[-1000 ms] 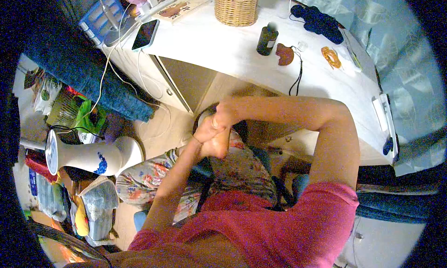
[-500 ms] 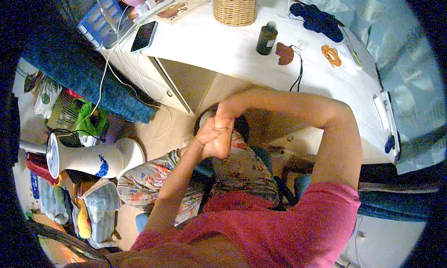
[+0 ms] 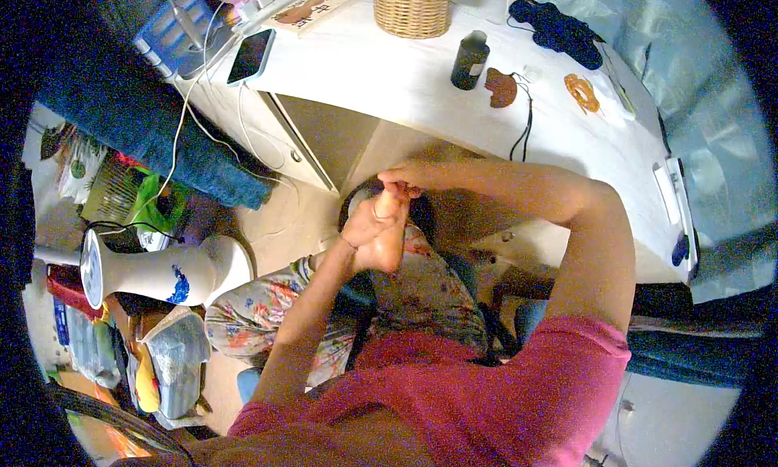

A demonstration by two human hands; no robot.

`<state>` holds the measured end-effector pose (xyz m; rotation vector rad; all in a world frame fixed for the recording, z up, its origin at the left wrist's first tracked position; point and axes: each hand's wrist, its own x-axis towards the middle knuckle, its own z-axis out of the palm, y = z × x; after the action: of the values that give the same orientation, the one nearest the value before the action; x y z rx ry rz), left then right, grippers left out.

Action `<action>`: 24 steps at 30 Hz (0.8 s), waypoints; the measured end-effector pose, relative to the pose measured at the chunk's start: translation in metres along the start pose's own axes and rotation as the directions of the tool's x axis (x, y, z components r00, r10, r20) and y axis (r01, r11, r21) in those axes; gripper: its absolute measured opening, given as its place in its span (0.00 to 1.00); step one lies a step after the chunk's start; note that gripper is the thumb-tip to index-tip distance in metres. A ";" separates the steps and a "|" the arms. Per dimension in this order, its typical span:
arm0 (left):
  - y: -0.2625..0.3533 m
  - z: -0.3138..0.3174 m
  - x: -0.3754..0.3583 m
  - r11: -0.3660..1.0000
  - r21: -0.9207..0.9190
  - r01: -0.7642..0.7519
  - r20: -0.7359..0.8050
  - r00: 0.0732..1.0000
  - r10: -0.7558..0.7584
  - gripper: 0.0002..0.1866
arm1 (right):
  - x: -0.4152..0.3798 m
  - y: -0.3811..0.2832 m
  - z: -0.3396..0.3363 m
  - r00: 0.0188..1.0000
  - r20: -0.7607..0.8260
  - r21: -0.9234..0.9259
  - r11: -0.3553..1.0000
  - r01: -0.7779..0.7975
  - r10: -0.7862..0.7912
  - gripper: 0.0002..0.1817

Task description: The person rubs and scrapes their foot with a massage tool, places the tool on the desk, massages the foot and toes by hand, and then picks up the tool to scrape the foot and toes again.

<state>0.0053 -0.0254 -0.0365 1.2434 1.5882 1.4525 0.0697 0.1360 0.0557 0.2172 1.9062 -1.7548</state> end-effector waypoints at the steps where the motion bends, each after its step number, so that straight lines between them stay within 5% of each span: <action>1: 0.006 0.000 0.000 1.000 0.013 0.027 0.015 1.000 -0.028 0.16 | 0.003 -0.004 -0.005 0.995 0.097 -0.138 0.990 0.002 0.012 0.21; 2: 0.010 -0.001 0.001 0.998 0.029 0.055 0.025 0.998 -0.055 0.17 | 0.004 -0.004 -0.002 0.980 0.131 -0.570 0.797 0.199 -0.151 0.19; 3: 0.012 -0.002 0.001 0.995 0.045 0.084 0.031 0.996 -0.085 0.17 | 0.002 -0.009 0.007 0.933 0.237 -0.857 0.394 0.333 -0.272 0.17; 4: 0.010 -0.003 0.001 0.992 0.088 0.087 0.027 0.996 -0.089 0.17 | 0.001 -0.013 0.016 0.865 0.386 -0.922 -0.108 0.372 -0.320 0.15; 5: 0.008 -0.005 0.001 0.987 0.132 0.093 0.026 0.995 -0.097 0.17 | -0.001 -0.016 0.024 0.903 0.363 -0.926 -0.200 0.320 -0.232 0.11; 8: 0.006 -0.007 -0.003 0.989 0.120 0.083 0.024 0.996 -0.086 0.18 | 0.000 -0.026 0.031 0.946 0.298 -0.944 -0.188 0.272 -0.127 0.12; 9: 0.006 -0.007 -0.004 0.993 0.091 0.076 0.019 0.997 -0.078 0.18 | 0.007 -0.014 0.027 0.933 0.218 -0.953 0.146 0.267 -0.287 0.14; 11: -0.006 -0.003 -0.005 0.996 0.093 -0.009 -0.053 0.998 0.014 0.19 | 0.024 0.017 0.014 0.884 -0.072 -0.621 0.715 0.322 -0.461 0.18; 14: -0.003 -0.003 -0.001 0.994 0.108 -0.023 -0.042 0.999 0.028 0.19 | 0.014 0.011 0.005 0.989 -0.131 -0.049 0.997 0.068 -0.073 0.24; 16: -0.003 -0.001 0.002 0.999 0.051 0.002 -0.020 1.000 -0.001 0.18 | 0.010 0.017 0.000 0.997 -0.078 0.133 0.991 0.010 0.001 0.24; 18: 0.009 -0.003 0.000 1.000 0.016 -0.001 0.001 1.000 0.001 0.17 | 0.007 0.012 0.000 0.999 -0.043 0.052 0.998 0.026 -0.024 0.24; 19: -0.002 -0.001 0.000 1.000 0.005 0.028 0.007 1.000 -0.028 0.16 | 0.007 0.000 -0.004 0.999 0.038 -0.272 0.962 0.037 -0.027 0.22; 20: -0.014 0.000 0.001 0.998 -0.005 0.059 0.009 0.998 -0.059 0.16 | 0.004 -0.005 0.001 0.966 0.097 -0.653 0.717 0.244 -0.241 0.21; 21: -0.012 -0.001 0.002 0.998 0.029 0.050 -0.011 0.999 -0.050 0.16 | 0.003 -0.009 0.008 0.887 0.243 -0.881 0.293 0.371 -0.393 0.20; 22: -0.005 -0.003 0.001 0.997 0.063 0.045 -0.030 0.999 -0.043 0.16 | 0.003 -0.010 0.015 0.780 0.435 -0.900 -0.201 0.386 -0.449 0.19; 24: 0.000 -0.003 -0.003 0.994 0.097 0.041 -0.052 0.998 -0.036 0.17 | 0.008 -0.013 0.024 0.849 0.406 -0.914 -0.165 0.371 -0.339 0.15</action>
<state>0.0039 -0.0295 -0.0370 1.2329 1.7264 1.4057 0.0637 0.1092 0.0632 -1.0288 2.8419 0.0251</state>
